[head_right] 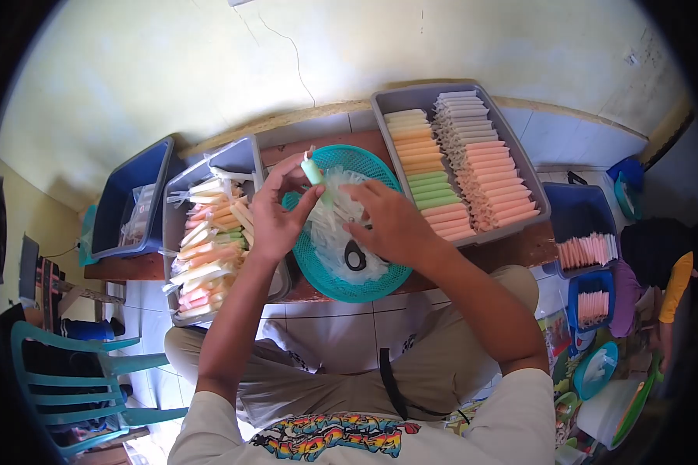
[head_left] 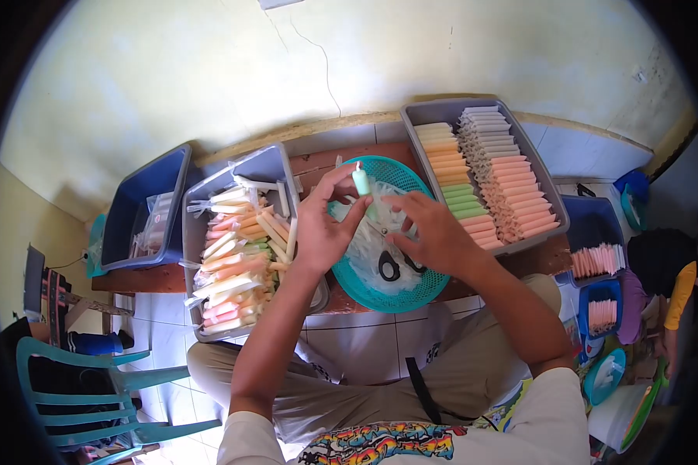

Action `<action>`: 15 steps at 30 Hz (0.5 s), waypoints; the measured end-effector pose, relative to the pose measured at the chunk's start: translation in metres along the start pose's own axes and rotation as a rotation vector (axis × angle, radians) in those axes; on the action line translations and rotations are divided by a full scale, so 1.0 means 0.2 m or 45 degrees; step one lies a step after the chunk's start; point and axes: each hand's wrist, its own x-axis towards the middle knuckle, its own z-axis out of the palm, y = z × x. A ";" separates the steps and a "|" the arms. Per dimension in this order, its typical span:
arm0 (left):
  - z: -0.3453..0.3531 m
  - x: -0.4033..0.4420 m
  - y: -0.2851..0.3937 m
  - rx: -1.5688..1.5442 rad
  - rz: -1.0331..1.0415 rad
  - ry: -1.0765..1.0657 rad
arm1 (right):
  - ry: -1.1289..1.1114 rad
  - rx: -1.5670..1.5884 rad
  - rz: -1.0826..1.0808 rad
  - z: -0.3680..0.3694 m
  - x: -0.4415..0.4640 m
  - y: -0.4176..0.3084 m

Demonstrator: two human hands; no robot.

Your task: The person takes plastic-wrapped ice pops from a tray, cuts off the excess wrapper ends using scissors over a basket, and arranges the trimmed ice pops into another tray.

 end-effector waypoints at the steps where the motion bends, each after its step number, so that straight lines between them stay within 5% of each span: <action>1: 0.04 0.02 0.01 -0.001 -0.001 -0.006 | 0.071 0.107 -0.030 -0.06 0.01 -0.01; 10: 0.52 0.21 0.01 -0.582 -0.177 0.016 | 0.370 0.096 -0.003 -0.37 -0.03 0.27; 15: 0.64 0.24 -0.03 -0.073 -0.152 -0.043 | 0.423 -0.223 0.004 -0.49 -0.09 0.47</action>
